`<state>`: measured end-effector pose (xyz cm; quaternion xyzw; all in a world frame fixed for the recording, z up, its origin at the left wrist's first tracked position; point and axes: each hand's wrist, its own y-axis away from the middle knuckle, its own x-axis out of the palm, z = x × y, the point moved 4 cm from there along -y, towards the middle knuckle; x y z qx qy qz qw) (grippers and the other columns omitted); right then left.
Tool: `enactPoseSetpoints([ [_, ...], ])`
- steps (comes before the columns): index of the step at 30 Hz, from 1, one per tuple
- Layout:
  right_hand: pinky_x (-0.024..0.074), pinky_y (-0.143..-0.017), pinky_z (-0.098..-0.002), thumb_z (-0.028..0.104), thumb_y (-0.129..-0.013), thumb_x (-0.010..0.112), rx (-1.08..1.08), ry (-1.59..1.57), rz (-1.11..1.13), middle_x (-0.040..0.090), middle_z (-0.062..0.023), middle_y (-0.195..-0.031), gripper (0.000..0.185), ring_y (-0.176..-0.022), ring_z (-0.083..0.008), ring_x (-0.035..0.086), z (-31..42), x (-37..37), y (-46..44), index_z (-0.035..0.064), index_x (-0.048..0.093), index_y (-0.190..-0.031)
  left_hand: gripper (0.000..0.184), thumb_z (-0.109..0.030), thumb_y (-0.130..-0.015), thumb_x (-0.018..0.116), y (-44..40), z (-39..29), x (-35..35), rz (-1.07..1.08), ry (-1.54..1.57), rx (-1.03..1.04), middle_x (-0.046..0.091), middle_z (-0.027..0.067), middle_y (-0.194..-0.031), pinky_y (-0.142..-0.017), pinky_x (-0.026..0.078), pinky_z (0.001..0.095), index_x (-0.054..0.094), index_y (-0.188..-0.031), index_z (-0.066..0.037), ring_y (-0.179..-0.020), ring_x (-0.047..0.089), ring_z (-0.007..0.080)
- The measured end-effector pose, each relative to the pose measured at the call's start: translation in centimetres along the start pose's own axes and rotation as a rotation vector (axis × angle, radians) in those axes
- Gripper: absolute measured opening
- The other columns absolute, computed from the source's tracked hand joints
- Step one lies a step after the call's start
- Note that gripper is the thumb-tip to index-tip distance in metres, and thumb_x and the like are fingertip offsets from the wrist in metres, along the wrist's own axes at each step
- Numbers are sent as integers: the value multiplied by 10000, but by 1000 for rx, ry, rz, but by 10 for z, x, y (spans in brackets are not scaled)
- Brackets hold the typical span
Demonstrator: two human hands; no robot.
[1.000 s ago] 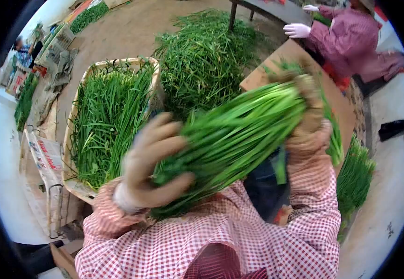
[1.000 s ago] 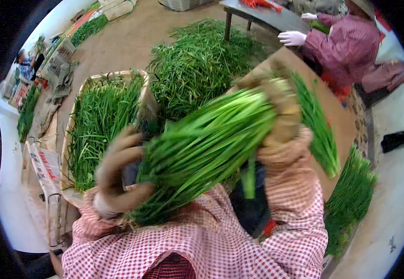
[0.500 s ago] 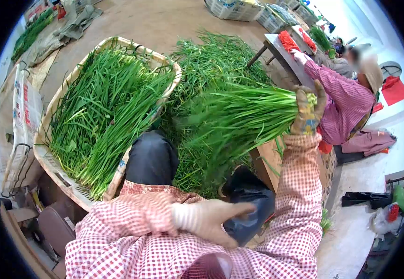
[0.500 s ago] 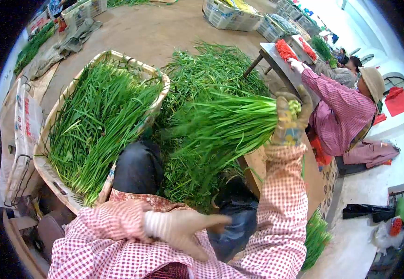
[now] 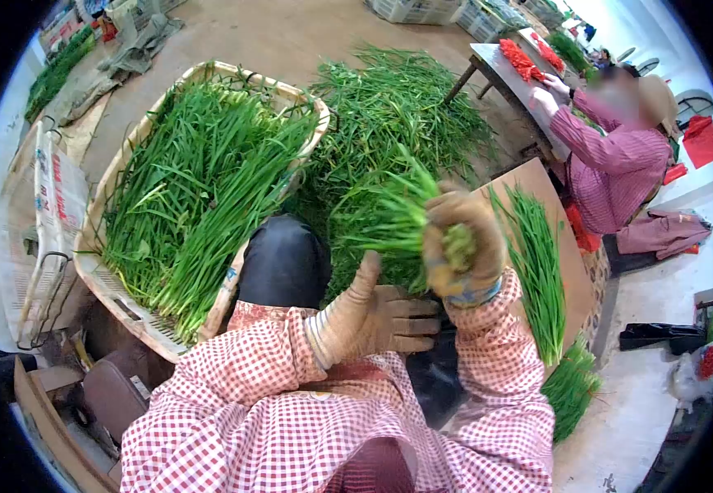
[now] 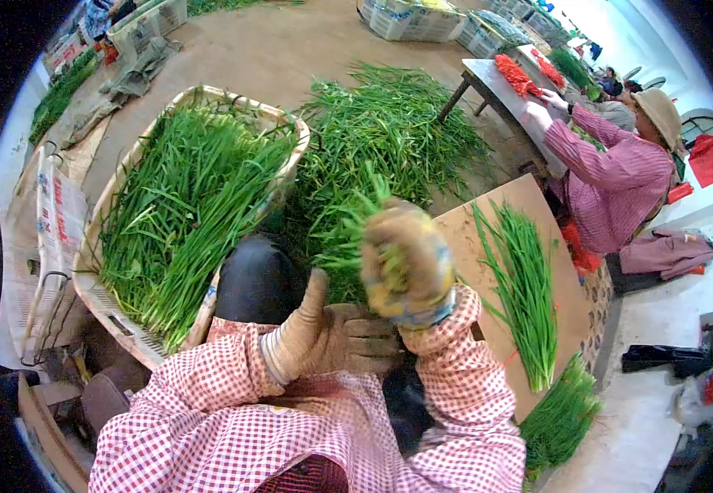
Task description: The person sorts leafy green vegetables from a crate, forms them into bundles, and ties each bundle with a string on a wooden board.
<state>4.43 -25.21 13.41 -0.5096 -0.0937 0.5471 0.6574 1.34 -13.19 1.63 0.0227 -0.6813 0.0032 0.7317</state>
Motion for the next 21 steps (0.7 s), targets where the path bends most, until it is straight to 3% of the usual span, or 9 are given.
enactPoseSetpoints([
  [1, 483, -906, -465, 0, -770, 661, -106, 76, 221, 597, -74, -952, 313, -939, -239, 605, 9, 8, -4, 61, 598, -1070, 1031, -825, -709, 462, 3, 0, -3, -14, -7, 3, 302, 165, -1476, -1098, 246, 563, 333, -1418, -88, -1364, 282, 355],
  [3, 487, -890, -459, 41, -770, 647, -253, -5, 507, 594, -62, -929, 295, -908, -241, 605, 33, 29, 2, 79, 603, -1059, 890, -760, -773, 488, 6, -18, 5, 13, -196, 370, 499, 122, -1318, -992, 404, 517, 392, -1384, -119, -1229, 462, 323],
  [6, 495, -865, -449, 103, -769, 625, -348, -181, 702, 591, -44, -893, 274, -862, -244, 605, 60, 57, 29, 106, 612, -1042, 824, -662, -799, 537, 7, -20, 25, 44, -147, 428, 531, 125, -1274, -952, 446, 496, 390, -1388, -104, -1168, 509, 319],
  [11, 506, -825, -432, 205, -767, 588, -389, -299, 802, 584, -14, -835, 257, -784, -249, 604, 69, 80, 46, 150, 625, -1014, 717, -467, -852, 636, 14, -28, 32, 79, -39, 527, 595, 131, -1185, -871, 529, 453, 384, -1397, -75, -1046, 604, 311],
  [15, 450, -908, -444, 329, -840, 590, -304, -322, 781, 640, -68, -1041, 310, -915, -259, 607, 74, 69, 24, 111, 607, -1060, 748, -288, -843, 628, -1, -41, 3, 403, 101, 285, 537, 215, -1258, -951, 487, 508, 266, -1426, 8, -1108, 578, 357],
  [17, 467, -869, -415, 329, -740, 717, -129, -296, 609, 625, -117, -1064, 482, -993, -283, 590, 71, 38, 9, 47, 579, -1106, 712, -267, -812, 653, -5, -49, 10, 239, -30, 499, 570, 228, -1203, -945, 498, 484, 344, -1388, 16, -1094, 591, 330],
  [18, 479, -841, -437, 247, -720, 734, 71, -179, 533, 612, -137, -986, 397, -963, -333, 608, 59, 16, 11, 16, 622, -1024, 640, -238, -778, 674, -8, -49, 12, 170, -42, 489, 609, 210, -1141, -920, 519, 449, 444, -1322, 9, -1058, 611, 301],
  [19, 491, -795, -389, 227, -751, 723, 253, -119, 179, 627, -135, -973, 364, -920, -292, 630, 50, -6, 22, 3, 600, -1010, 575, -201, -750, 693, -12, -52, 21, 158, -78, 498, 631, 181, -1112, -903, 527, 432, 510, -1256, 5, -1020, 623, 293],
  [21, 481, -874, -371, 275, -749, 760, 872, -10, -77, 615, -140, -1105, 573, -1010, -245, 605, 25, -37, 63, -15, 507, -1174, 588, -204, -734, 716, -18, -57, 16, 129, -171, 374, 637, 138, -1110, -889, 525, 423, 513, -1248, -2, -984, 628, 269],
])
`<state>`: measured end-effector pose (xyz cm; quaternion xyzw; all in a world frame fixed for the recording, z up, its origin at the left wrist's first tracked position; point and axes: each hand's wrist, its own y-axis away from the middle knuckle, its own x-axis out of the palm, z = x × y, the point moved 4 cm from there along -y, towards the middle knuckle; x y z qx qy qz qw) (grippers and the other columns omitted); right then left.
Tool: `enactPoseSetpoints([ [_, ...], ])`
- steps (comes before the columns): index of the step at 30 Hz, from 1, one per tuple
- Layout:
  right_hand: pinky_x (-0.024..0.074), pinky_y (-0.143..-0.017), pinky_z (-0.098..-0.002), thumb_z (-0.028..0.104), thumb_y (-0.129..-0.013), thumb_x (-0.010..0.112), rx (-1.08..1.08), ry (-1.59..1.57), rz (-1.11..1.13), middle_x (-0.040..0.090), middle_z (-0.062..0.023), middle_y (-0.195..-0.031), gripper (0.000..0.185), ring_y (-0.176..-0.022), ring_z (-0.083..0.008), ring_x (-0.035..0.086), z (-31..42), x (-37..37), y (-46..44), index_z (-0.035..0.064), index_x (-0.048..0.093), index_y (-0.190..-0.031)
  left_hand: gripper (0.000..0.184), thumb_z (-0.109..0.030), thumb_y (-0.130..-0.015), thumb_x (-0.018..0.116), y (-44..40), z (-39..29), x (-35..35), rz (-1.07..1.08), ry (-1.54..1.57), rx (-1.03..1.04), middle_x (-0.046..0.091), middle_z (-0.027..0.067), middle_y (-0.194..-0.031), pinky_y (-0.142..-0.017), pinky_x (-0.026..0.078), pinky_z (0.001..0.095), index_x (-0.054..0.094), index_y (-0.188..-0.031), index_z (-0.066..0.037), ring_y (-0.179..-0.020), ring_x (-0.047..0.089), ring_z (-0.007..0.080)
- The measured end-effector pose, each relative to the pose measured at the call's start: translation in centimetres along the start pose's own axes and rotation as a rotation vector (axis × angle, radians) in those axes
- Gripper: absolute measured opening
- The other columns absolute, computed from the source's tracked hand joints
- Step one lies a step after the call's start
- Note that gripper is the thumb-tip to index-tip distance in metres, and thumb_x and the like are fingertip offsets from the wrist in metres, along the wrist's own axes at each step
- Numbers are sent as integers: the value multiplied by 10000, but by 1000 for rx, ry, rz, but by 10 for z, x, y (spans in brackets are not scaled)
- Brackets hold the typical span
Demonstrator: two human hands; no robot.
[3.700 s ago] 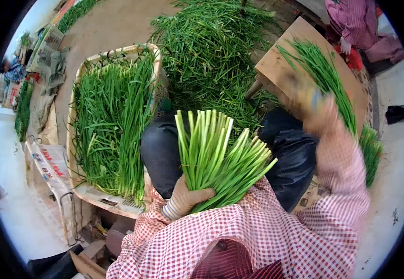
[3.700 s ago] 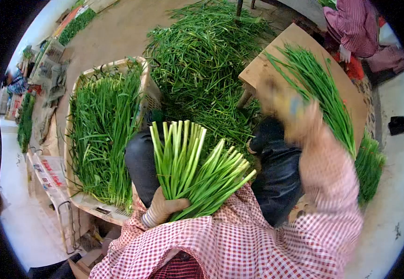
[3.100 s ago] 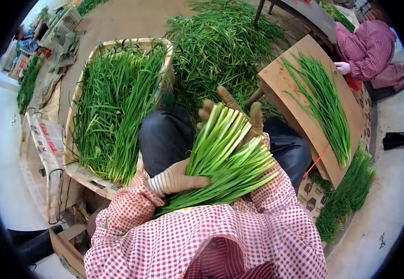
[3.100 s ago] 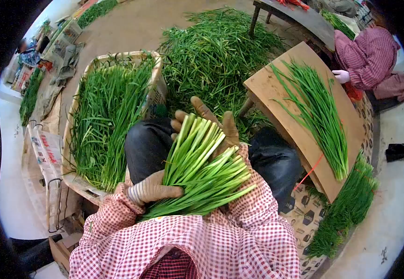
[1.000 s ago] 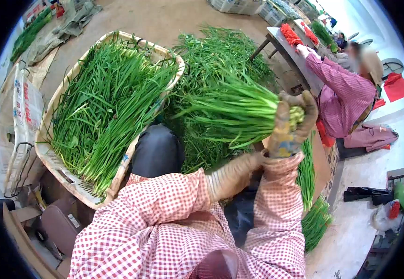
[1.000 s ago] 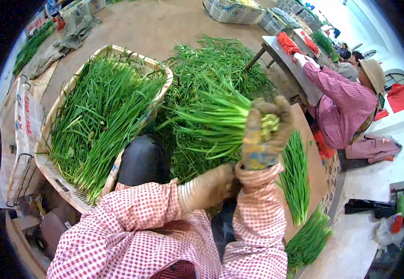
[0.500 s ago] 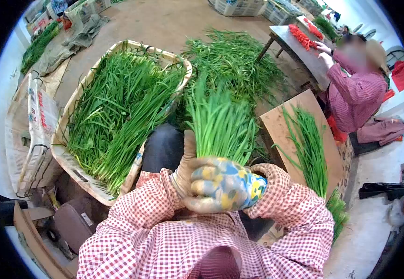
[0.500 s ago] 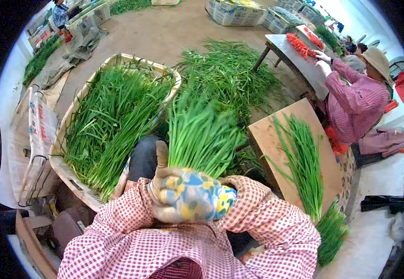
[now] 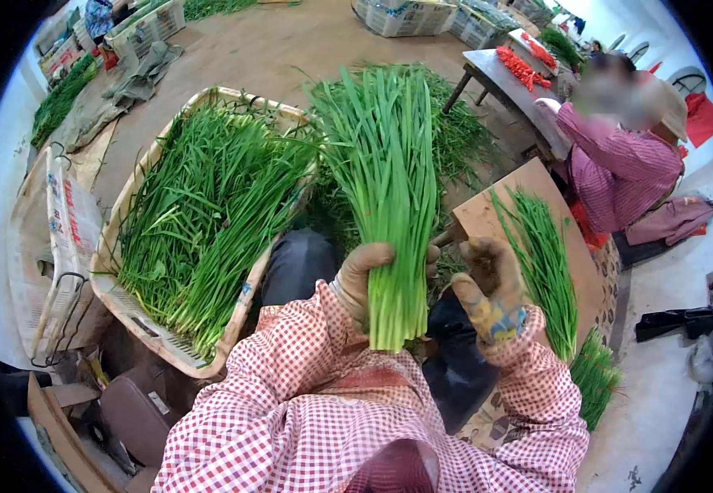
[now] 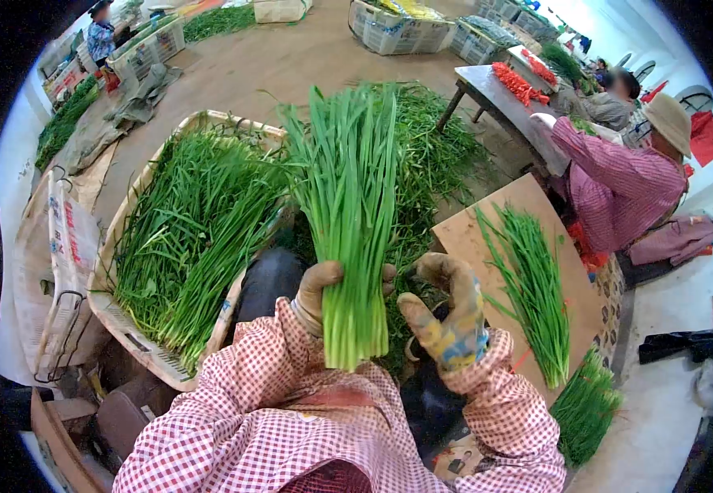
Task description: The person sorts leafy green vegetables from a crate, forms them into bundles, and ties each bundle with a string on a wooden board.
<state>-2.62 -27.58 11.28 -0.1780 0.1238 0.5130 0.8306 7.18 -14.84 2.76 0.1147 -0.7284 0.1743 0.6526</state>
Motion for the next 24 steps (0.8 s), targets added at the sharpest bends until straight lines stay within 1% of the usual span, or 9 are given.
enactPoseSetpoints([
  [3, 367, -1045, -379, 383, -653, 832, 85, -80, 270, 479, -202, -1319, 1035, -1256, -300, 447, -30, 12, -2, -40, 270, -1412, 633, -212, -696, 750, -25, 3, -4, -14, -335, 118, 644, 117, -1114, -915, 508, 419, 522, -1257, -28, -991, 632, 272],
  [6, 325, -1080, -379, 295, -589, 877, 96, -115, 224, 405, -213, -1388, 1274, -1295, -299, 400, -35, 32, -1, -27, 16, -1470, 590, -170, -682, 761, -35, 19, 10, -127, -381, 263, 647, 85, -1091, -906, 509, 392, 552, -1218, -38, -994, 630, 237],
  [7, 361, -1055, -386, 182, -613, 836, -8, 78, 210, 434, -204, -1371, 1236, -1271, -309, 440, -44, 33, -3, 1, -30, -1477, 619, -151, -669, 770, -37, 24, 5, -166, -368, 232, 640, 73, -1109, -919, 496, 370, 543, -1234, -43, -1009, 619, 223],
  [12, 451, -953, -385, 191, -612, 861, -131, -64, 99, 498, -160, -1299, 1130, -1155, -289, 537, -65, 39, -5, 31, 132, -1460, 633, -179, -677, 772, -40, 24, 5, -75, -329, 253, 619, 60, -1152, -953, 463, 353, 533, -1248, -49, -1056, 590, 205],
  [14, 406, -1015, -401, 124, -642, 767, -269, 201, 176, 470, -198, -1342, 1169, -1214, -334, 503, -69, 27, -10, 41, -34, -1490, 641, -216, -687, 770, -47, 24, 1, -70, -477, 167, 616, 52, -1158, -967, 443, 350, 528, -1258, -57, -1068, 579, 199],
  [18, 439, -984, -397, 97, -647, 719, -75, 367, 188, 493, -212, -1310, 1143, -1158, -377, 543, -71, 9, -12, 84, -43, -1499, 644, -320, -742, 745, -49, 35, 1, -98, -503, 250, 565, 56, -1249, -1007, 401, 364, 507, -1279, -58, -1159, 514, 194],
  [20, 441, -985, -394, 101, -646, 725, -2, 487, 227, 492, -222, -1304, 1149, -1158, -384, 540, -76, 5, -10, 93, -44, -1500, 608, -290, -780, 724, -48, 48, -6, -91, -475, 313, 541, 63, -1281, -999, 410, 377, 494, -1286, -45, -1195, 488, 202],
  [23, 464, -948, -407, 141, -626, 734, 183, 729, 289, 512, -238, -1251, 1148, -1105, -405, 558, -74, 13, 8, 104, -8, -1501, 447, -111, -812, 655, -43, 60, -33, -543, -170, 244, 609, 100, -1190, -970, 455, 408, 536, -1236, -31, -1076, 581, 269],
  [24, 486, -910, -422, 177, -607, 738, 281, 850, 294, 532, -244, -1204, 1142, -1053, -418, 579, -66, 21, 15, 105, 30, -1501, 404, -83, -808, 615, -46, 60, -53, -479, -118, 272, 632, 125, -1140, -950, 481, 426, 557, -1203, -22, -1016, 611, 296],
])
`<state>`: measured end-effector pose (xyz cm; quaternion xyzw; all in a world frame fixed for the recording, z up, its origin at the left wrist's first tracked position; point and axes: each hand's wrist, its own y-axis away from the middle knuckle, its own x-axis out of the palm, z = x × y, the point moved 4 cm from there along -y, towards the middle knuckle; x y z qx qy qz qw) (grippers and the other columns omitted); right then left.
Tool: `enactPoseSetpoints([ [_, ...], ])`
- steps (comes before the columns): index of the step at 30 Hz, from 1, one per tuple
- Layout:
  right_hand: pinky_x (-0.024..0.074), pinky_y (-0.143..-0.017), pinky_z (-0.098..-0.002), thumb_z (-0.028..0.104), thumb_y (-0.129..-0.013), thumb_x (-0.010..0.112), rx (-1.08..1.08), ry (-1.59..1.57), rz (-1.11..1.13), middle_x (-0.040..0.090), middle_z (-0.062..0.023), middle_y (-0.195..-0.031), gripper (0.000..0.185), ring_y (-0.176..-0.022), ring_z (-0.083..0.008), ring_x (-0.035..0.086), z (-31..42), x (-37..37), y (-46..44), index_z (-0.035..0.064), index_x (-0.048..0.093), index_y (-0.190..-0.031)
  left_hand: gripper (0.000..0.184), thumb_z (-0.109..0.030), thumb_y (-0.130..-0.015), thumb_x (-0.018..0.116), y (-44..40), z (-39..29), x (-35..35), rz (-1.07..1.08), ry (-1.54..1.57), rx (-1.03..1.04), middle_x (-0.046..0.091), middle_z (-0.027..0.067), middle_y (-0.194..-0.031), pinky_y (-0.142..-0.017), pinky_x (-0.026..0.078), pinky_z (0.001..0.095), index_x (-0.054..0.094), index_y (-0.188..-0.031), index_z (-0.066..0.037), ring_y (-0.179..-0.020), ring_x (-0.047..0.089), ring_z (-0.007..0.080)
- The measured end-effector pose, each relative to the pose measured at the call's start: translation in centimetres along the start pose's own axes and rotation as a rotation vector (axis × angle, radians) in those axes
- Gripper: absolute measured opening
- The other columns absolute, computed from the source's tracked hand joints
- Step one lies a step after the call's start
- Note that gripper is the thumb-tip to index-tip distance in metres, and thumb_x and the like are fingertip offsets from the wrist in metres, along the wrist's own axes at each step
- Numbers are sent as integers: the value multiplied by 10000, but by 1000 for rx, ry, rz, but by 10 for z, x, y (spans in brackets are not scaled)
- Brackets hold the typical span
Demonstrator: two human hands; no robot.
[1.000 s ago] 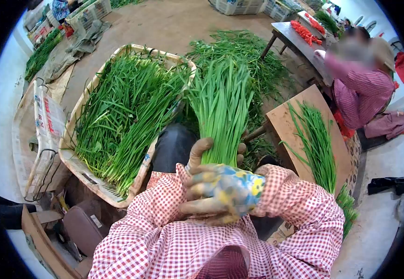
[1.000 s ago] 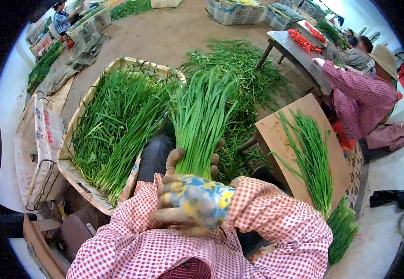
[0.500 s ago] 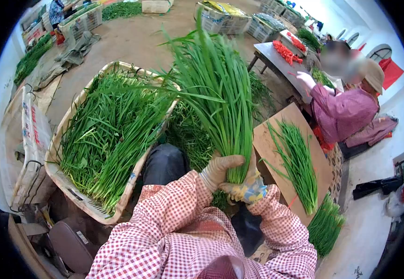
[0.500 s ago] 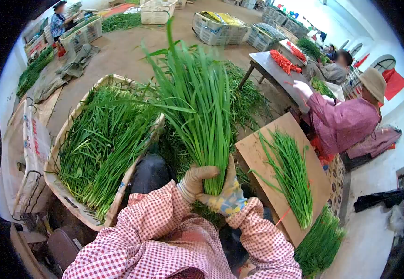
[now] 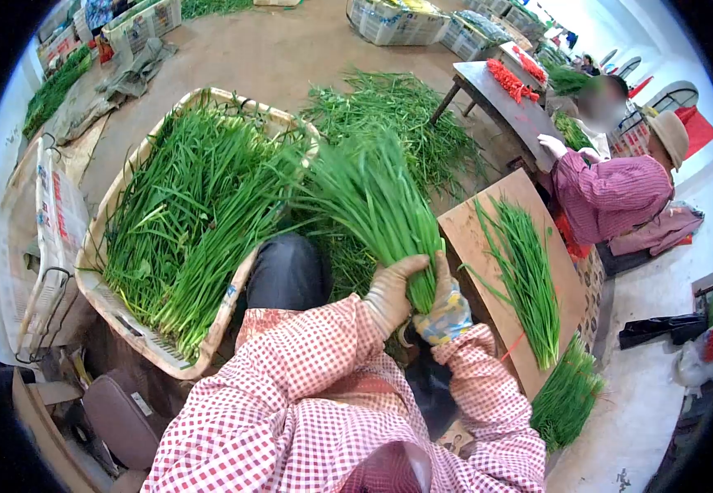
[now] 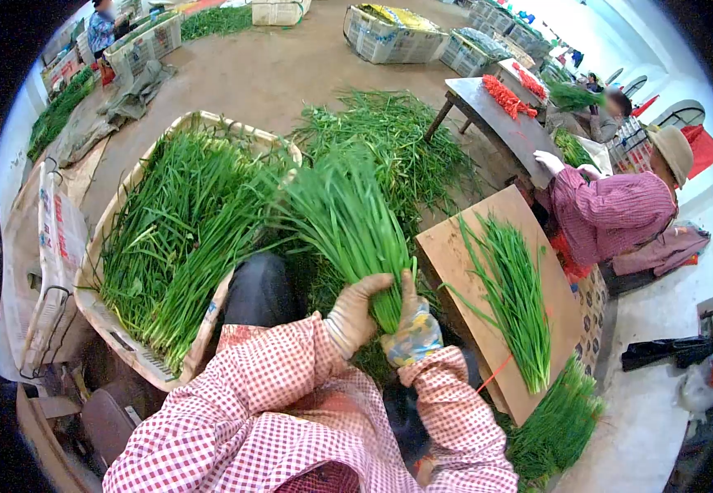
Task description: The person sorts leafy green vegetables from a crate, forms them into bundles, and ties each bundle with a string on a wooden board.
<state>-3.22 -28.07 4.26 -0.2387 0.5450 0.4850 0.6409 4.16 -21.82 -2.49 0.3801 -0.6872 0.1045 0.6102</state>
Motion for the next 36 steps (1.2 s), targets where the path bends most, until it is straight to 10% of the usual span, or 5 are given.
enactPoseSetpoints([
  [5, 473, -900, -455, 140, -579, 746, -526, -271, -468, 464, -231, -1257, 1127, -1103, -420, 529, -37, 44, 3, 89, 69, -1478, 463, -75, -756, 607, 1, 13, -17, 258, 363, -287, 623, 158, -1156, -991, 458, 442, 537, -1200, 38, -1047, 604, 315],
  [24, 439, -985, -395, 9, -750, 658, -723, -215, -65, 542, -207, -1280, 913, -1171, -353, 547, -55, -50, 36, 91, 135, -1494, 490, -186, -757, 685, 0, -58, 36, 523, 152, 10, 637, 129, -1147, -959, 480, 462, 564, -1208, -34, -1045, 614, 294],
  [27, 456, -957, -391, 63, -729, 685, -274, 71, 212, 544, -213, -1271, 917, -1141, -371, 557, -91, -48, 62, 125, 180, -1491, 358, -192, -796, 634, -7, -92, 35, 60, 39, 225, 656, 117, -1055, -878, 513, 443, 608, -1115, -31, -946, 629, 284],
  [30, 477, -932, -409, 100, -732, 670, 177, 345, 545, 538, -224, -1265, 886, -1112, -395, 561, -170, -43, 92, 176, 208, -1484, 162, -169, -883, 579, -37, -170, 38, 190, -70, 266, 491, -20, -660, -422, 379, 227, 597, -960, -28, -496, 428, 81],
  [36, 487, -909, -374, 156, -705, 733, 430, 200, 642, 611, -145, -1158, 868, -1063, -277, 593, -159, -72, 69, 154, 287, -1449, 333, -111, -829, 661, -30, -229, 48, -188, -875, 568, 623, 79, -1011, -688, 486, 229, 574, -1145, -51, -807, 597, 126],
])
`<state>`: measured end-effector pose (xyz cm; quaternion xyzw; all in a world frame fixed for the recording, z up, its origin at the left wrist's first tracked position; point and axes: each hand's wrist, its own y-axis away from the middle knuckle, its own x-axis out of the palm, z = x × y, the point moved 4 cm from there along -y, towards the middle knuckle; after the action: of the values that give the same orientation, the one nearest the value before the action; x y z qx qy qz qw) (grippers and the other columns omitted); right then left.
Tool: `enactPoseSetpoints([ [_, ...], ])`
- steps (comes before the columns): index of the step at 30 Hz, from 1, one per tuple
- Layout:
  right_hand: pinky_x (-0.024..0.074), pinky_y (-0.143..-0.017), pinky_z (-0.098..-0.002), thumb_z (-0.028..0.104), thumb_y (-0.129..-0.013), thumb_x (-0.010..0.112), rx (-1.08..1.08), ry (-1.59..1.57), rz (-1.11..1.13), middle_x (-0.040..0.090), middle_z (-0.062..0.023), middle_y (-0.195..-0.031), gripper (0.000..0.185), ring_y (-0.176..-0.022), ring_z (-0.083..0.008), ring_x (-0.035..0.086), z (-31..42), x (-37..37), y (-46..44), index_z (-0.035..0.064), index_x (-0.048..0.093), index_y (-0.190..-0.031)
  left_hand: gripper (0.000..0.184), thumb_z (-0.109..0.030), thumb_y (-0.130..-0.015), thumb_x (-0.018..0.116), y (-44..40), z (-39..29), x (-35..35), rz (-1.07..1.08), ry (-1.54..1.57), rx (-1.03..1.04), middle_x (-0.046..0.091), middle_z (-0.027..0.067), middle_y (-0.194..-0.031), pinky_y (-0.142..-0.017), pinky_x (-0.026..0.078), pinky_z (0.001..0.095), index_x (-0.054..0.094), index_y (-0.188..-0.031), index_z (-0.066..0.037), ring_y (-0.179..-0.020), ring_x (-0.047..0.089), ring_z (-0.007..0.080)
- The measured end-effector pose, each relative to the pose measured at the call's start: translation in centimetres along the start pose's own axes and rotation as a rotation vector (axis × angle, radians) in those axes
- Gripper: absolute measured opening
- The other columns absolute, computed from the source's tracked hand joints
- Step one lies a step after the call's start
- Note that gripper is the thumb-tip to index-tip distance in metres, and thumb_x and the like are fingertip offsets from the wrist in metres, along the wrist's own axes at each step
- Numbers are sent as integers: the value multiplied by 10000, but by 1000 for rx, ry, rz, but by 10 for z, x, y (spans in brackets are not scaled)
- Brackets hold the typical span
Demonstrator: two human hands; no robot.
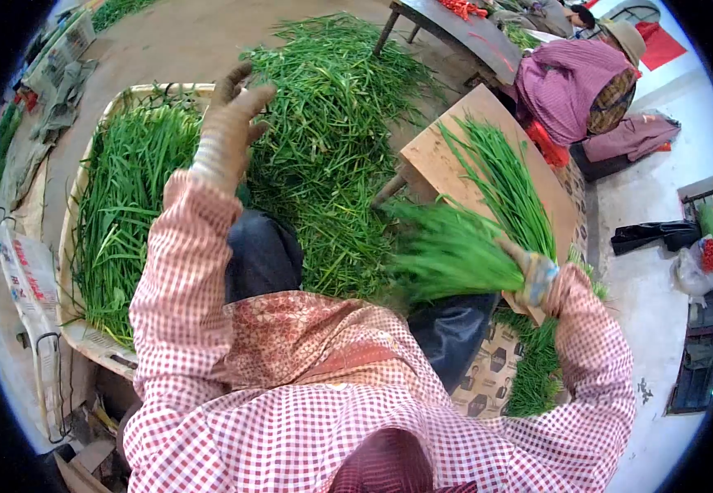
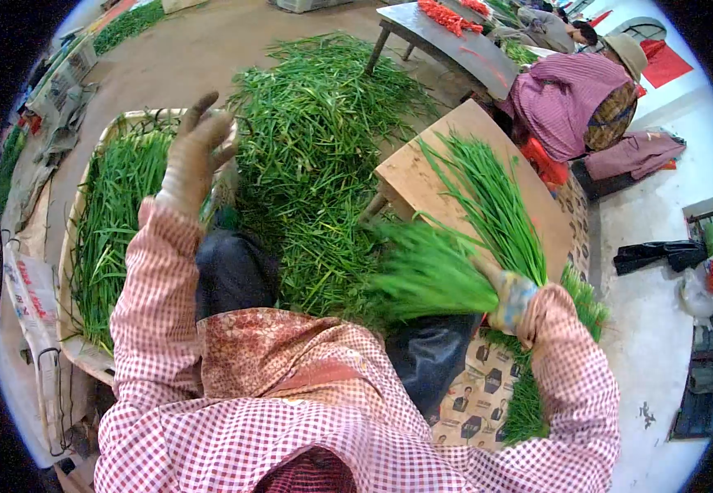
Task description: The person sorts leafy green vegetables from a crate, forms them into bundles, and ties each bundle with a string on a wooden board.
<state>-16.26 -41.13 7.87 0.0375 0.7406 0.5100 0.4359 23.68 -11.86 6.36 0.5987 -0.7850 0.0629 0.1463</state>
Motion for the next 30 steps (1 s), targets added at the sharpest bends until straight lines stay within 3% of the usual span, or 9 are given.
enactPoseSetpoints([
  [2, 503, -792, -321, 211, -762, 719, -534, -151, -387, 648, -109, -1101, 796, -964, -218, 623, 10, -37, -2, 85, 316, -1437, 316, -107, -825, 664, 12, 7, -7, 134, -84, 161, 630, 64, -1011, -714, 482, 232, 591, -1126, -41, -826, 591, 113],
  [6, 478, -841, -327, 202, -752, 726, -509, -148, -345, 613, -114, -1156, 812, -1013, -220, 598, 20, -100, -20, 87, 312, -1441, 125, -93, -787, 659, 86, 6, 8, 435, -251, 202, 656, 31, -834, -675, 495, 272, 672, -901, -43, -743, 585, 126],
  [8, 461, -874, -331, 196, -745, 731, -533, -145, -328, 589, -117, -1193, 822, -1045, -221, 581, 41, -123, -20, 88, 310, -1443, 181, -153, -769, 677, 120, 34, 37, 912, -353, 126, 660, 88, -821, -721, 510, 299, 685, -909, -39, -785, 624, 170],
  [10, 444, -906, -335, 190, -738, 735, -568, -152, -308, 565, -120, -1229, 833, -1078, -222, 564, 63, -134, -16, 89, 307, -1446, 548, -184, -797, 728, 163, 63, 66, 1470, -81, -429, 663, 105, -1041, -874, 484, 309, 520, -1278, -25, -966, 602, 144],
  [11, 435, -923, -337, 187, -735, 737, -591, -163, -301, 553, -121, -1248, 838, -1094, -223, 555, 72, -136, -11, 90, 306, -1447, 742, -178, -815, 721, 176, 78, 81, 1576, -58, -327, 576, 144, -1225, -946, 451, 336, 316, -1419, -33, -1100, 539, 172],
  [14, 410, -972, -343, 178, -725, 744, -729, -254, -256, 518, -126, -1303, 854, -1143, -225, 529, 94, -126, 15, 92, 302, -1451, 932, -372, -787, 753, 201, 127, 135, 1414, 495, -702, 377, 187, -1428, -1014, 398, 473, 189, -1476, -95, -1236, 454, 290],
  [19, 354, -1052, -338, 192, -735, 736, -902, -638, -227, 433, -125, -1410, 864, -1243, -225, 465, 69, -2, 27, 93, 282, -1464, 999, -810, -692, 513, 190, 145, 149, 738, 1265, -999, 398, 108, -1409, -1083, 306, 520, 337, -1402, -129, -1292, 371, 324],
  [26, 472, -903, -286, 464, -912, 551, -398, -1094, -132, 635, -91, -1162, 638, -1007, -160, 622, 27, 124, -20, 78, 417, -1402, 743, -677, -859, 455, 185, 186, 160, 589, 738, -606, 475, 73, -1367, -1041, 399, 449, 437, -1372, -140, -1227, 469, 284],
  [30, 447, -980, -331, 60, -717, 669, -534, -529, -630, 567, -114, -1292, 840, -1107, -215, 594, -58, 98, -23, 81, 267, -1454, 640, -587, -894, 474, 174, 157, 261, 755, 689, -581, 482, 75, -1361, -1030, 411, 445, 470, -1348, -136, -1201, 488, 283],
])
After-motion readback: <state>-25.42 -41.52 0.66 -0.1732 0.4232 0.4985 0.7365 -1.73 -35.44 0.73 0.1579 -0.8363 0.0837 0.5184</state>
